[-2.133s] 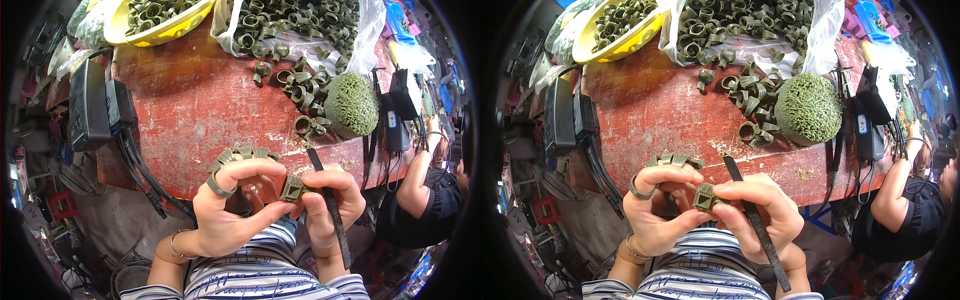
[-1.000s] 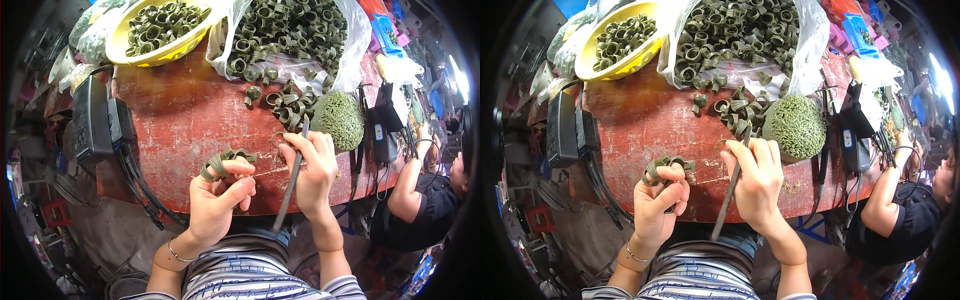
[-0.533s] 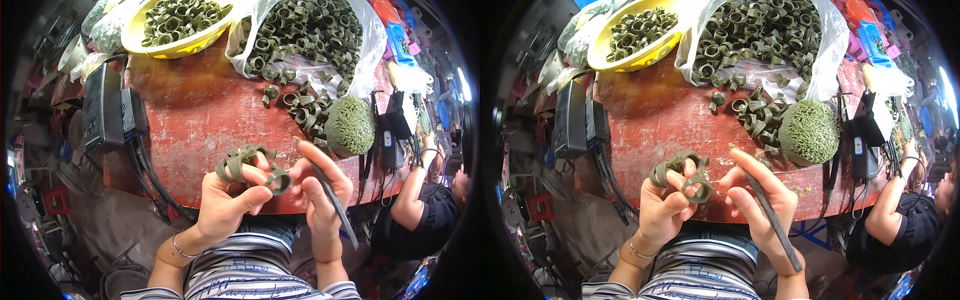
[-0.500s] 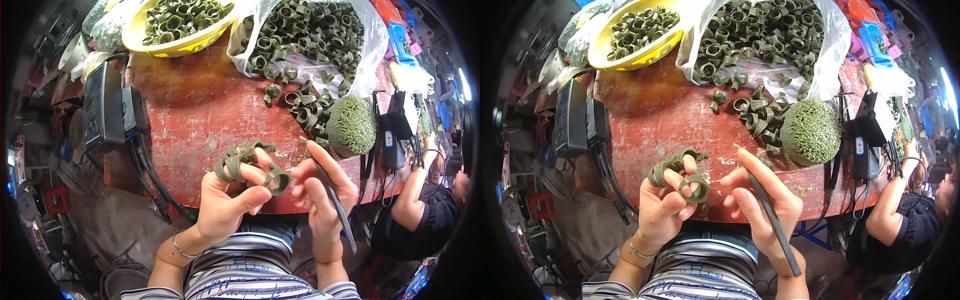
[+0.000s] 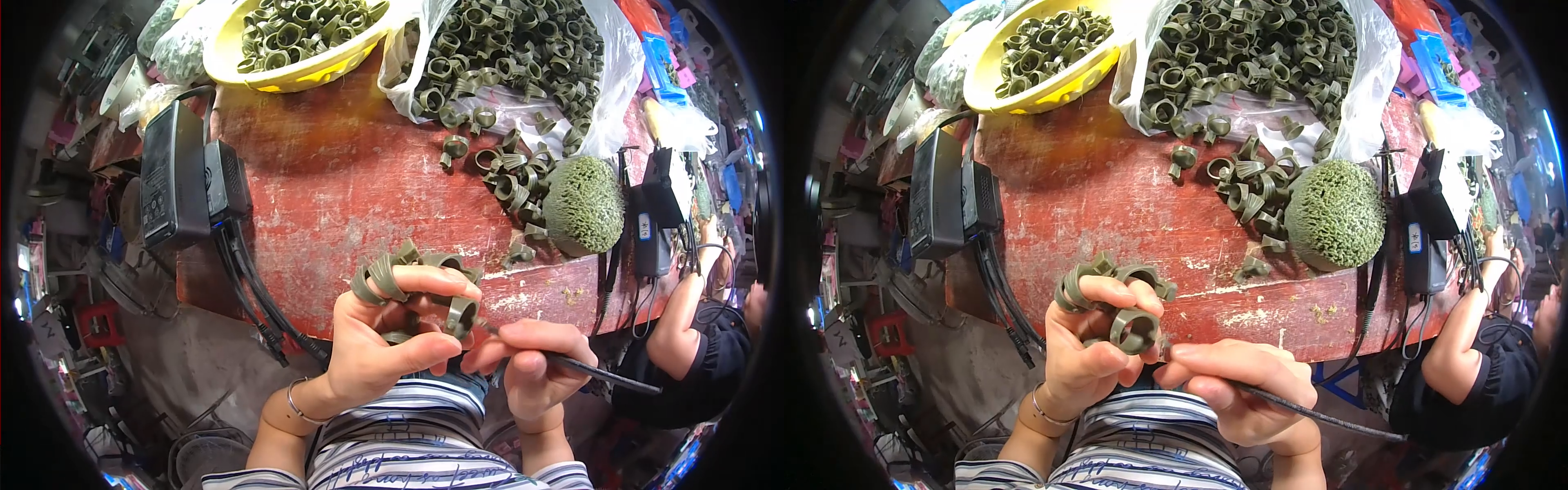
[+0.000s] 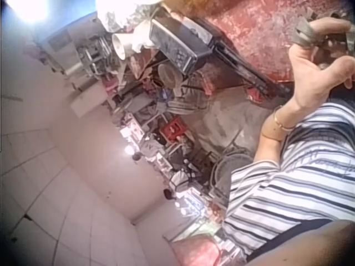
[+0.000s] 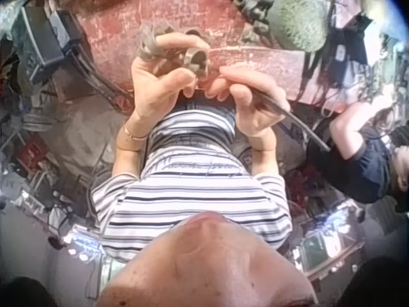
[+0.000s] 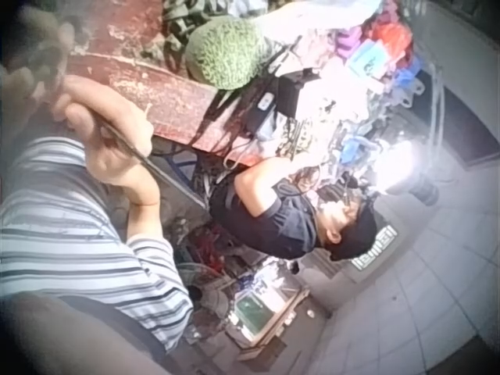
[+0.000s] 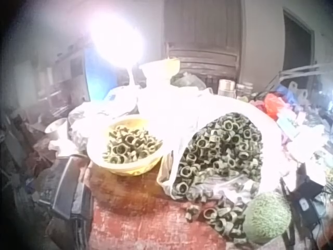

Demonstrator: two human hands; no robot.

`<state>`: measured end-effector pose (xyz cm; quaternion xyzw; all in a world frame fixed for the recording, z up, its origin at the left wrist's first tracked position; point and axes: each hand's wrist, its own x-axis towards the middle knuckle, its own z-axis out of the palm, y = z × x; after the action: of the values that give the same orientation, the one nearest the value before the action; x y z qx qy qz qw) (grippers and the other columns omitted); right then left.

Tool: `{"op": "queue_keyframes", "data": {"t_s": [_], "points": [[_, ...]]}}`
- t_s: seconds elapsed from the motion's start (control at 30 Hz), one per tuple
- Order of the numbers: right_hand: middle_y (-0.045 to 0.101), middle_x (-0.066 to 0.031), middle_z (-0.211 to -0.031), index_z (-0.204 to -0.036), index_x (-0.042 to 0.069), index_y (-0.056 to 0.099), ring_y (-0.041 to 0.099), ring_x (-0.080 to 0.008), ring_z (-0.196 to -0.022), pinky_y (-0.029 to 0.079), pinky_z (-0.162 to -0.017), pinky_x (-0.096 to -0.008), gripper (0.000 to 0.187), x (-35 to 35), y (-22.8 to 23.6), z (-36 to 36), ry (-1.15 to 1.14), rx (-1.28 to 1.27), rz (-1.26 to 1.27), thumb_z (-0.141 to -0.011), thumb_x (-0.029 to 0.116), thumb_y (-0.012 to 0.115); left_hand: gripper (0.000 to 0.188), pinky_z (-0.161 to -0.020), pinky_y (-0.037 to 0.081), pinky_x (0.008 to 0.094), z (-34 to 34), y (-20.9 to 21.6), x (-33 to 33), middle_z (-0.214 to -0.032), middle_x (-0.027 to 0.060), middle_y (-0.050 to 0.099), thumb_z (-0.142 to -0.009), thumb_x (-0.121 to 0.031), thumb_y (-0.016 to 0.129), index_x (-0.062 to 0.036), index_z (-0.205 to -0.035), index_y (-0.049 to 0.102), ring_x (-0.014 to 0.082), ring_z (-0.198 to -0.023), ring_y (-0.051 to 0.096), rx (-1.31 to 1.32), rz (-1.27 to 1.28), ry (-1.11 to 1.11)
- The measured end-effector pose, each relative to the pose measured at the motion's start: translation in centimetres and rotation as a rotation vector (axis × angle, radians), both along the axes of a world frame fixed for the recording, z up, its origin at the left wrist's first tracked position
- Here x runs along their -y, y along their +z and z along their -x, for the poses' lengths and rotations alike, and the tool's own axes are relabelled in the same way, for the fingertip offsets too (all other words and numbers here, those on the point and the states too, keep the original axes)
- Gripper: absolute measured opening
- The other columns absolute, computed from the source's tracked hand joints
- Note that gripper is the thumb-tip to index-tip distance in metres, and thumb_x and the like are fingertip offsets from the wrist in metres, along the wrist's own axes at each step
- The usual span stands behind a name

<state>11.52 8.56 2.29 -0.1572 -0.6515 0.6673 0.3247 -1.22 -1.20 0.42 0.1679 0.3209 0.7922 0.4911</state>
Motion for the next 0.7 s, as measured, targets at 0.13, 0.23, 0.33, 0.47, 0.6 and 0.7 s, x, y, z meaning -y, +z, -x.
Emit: {"op": "queue_keyframes", "data": {"t_s": [0.13, 0.23, 0.33, 0.47, 0.6, 0.7], "points": [[0.063, -0.0137, -0.066, -0.092, -0.003, 0.056, 0.063, -0.0206, -0.059, 0.050, -0.051, -0.0266, 0.018, 0.1, -0.6, -0.1, -0.098, -0.014, -0.030, -0.085, 0.014, 0.054, 0.041, -0.059, 0.049, 0.0204, 0.1, 0.3, 0.2, -0.107, 0.0117, 0.055, -0.070, 0.005, 0.066, 0.0020, -0.108, 0.051, 0.0135, -0.085, 0.058, -0.043, 0.073, -0.017], [0.063, -0.0135, -0.065, -0.090, -0.002, 0.056, 0.062, -0.0193, -0.057, 0.049, -0.049, -0.0255, 0.019, 0.0, -0.7, -0.2, -0.109, -0.016, -0.069, -0.086, 0.016, 0.053, 0.041, -0.061, 0.046, 0.0190, -0.1, 0.0, 0.2, -0.105, 0.0094, 0.055, -0.069, 0.007, 0.066, 0.0017, -0.107, 0.052, 0.0104, -0.084, 0.057, -0.297, 0.118, 0.024], [0.063, -0.0135, -0.064, -0.089, -0.002, 0.055, 0.062, -0.0190, -0.055, 0.049, -0.049, -0.0256, 0.020, 0.1, -0.9, -0.2, -0.120, -0.026, -0.123, -0.087, 0.017, 0.052, 0.037, -0.061, 0.042, 0.0181, -0.3, 0.4, -0.2, -0.098, 0.0058, 0.055, -0.069, 0.007, 0.066, 0.0017, -0.103, 0.053, 0.0061, -0.081, 0.053, -0.369, 0.115, 0.099], [0.061, -0.0131, -0.061, -0.087, -0.004, 0.055, 0.061, -0.0195, -0.054, 0.049, -0.051, -0.0266, 0.022, 0.3, -1.1, -0.1, -0.147, -0.051, -0.140, -0.087, 0.018, 0.051, 0.044, -0.074, 0.042, 0.0225, -0.2, 1.0, 0.0, -0.101, 0.0085, 0.052, -0.059, 0.005, 0.074, 0.0016, -0.097, 0.054, 0.0106, -0.087, 0.052, -0.435, 0.265, 0.054], [0.061, -0.0127, -0.066, -0.090, -0.002, 0.056, 0.061, -0.0185, -0.058, 0.049, -0.053, -0.0264, 0.019, 0.7, -0.9, -0.1, -0.157, -0.071, -0.077, -0.087, 0.017, 0.052, 0.037, -0.056, 0.037, 0.0149, -0.6, 0.7, -0.4, -0.094, 0.0020, 0.055, -0.069, 0.005, 0.067, 0.0000, -0.104, 0.056, 0.0017, -0.071, 0.048, -0.372, 0.150, 0.101], [0.060, -0.0123, -0.074, -0.093, 0.001, 0.058, 0.060, -0.0171, -0.063, 0.049, -0.055, -0.0263, 0.013, 0.7, -0.5, 0.2, -0.225, -0.100, -0.226, -0.083, 0.010, 0.056, 0.037, -0.055, 0.037, 0.0144, -0.4, 0.4, 0.1, -0.091, 0.0007, 0.056, -0.067, 0.003, 0.070, -0.0011, -0.103, 0.059, 0.0004, -0.068, 0.047, -0.452, 0.289, 0.011]]}}
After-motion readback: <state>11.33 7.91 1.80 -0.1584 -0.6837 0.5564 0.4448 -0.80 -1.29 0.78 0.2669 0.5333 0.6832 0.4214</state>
